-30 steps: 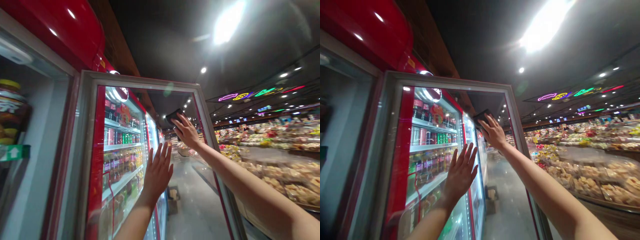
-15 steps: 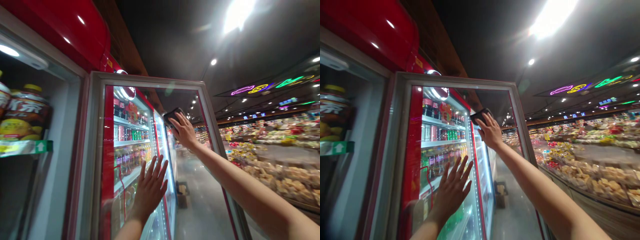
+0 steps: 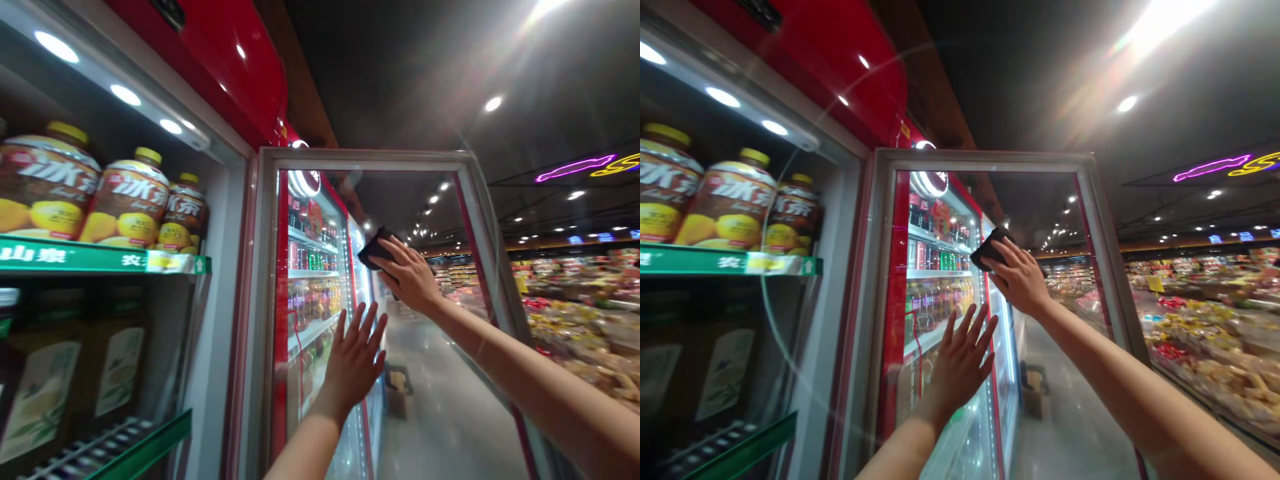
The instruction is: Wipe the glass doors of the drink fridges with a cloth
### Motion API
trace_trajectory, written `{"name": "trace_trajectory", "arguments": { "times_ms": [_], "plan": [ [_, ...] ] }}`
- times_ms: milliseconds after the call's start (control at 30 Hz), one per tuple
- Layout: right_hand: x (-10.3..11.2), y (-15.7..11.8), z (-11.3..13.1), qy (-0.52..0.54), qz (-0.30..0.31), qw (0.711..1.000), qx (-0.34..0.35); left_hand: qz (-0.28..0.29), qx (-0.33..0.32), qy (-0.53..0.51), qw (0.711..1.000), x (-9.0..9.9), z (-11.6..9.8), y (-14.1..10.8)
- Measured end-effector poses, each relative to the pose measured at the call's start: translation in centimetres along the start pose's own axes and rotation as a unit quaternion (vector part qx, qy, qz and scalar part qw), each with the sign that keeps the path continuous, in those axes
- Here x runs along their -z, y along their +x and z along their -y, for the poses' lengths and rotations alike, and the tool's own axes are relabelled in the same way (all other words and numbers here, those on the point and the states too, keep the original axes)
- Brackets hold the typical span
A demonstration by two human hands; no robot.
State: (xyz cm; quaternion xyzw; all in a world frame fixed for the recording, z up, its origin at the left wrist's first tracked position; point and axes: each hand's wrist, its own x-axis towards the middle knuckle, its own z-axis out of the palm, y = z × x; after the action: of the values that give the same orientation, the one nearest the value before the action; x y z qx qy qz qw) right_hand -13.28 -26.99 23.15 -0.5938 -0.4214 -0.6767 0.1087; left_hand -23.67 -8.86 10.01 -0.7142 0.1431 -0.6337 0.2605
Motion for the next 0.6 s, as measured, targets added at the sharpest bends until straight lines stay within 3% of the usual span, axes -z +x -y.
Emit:
{"name": "trace_trajectory", "arguments": {
  "times_ms": [67, 100, 200, 300, 400, 500, 600],
  "plan": [
    [0.8, -1.5, 0.2, 0.020, 0.018, 0.997, 0.071, 0.006, 0.000, -0.004, 1.000, 0.2, -0.1, -0.2],
    [1.1, -1.8, -0.2, 0.022, 0.012, 0.997, 0.076, 0.008, 0.000, -0.006, 1.000, 0.2, -0.1, -0.2],
    [0.9, -0.1, -1.4, -0.011, -0.047, 0.998, -0.034, 0.005, -0.002, -0.009, 1.000, 0.4, -0.1, -0.3],
    [-0.1, 3.9, 0.1, -0.044, -0.077, 0.987, -0.133, 0.001, -0.001, -0.014, 1.000, 0.6, -0.2, -0.3],
    [-0.3, 5.7, 3.5, -0.021, -0.025, 0.999, -0.043, 0.004, 0.006, -0.021, 1.000, 1.2, -0.2, -0.6],
    [0.9, 4.3, 5.1, 0.010, 0.037, 0.996, 0.086, 0.017, 0.015, -0.027, 0.999, 2.1, -0.1, -1.7],
    [2.3, 3.4, 4.2, -0.005, 0.038, 0.997, 0.073, 0.031, 0.006, -0.037, 0.999, 2.9, 0.3, -2.9]
  ]
}}
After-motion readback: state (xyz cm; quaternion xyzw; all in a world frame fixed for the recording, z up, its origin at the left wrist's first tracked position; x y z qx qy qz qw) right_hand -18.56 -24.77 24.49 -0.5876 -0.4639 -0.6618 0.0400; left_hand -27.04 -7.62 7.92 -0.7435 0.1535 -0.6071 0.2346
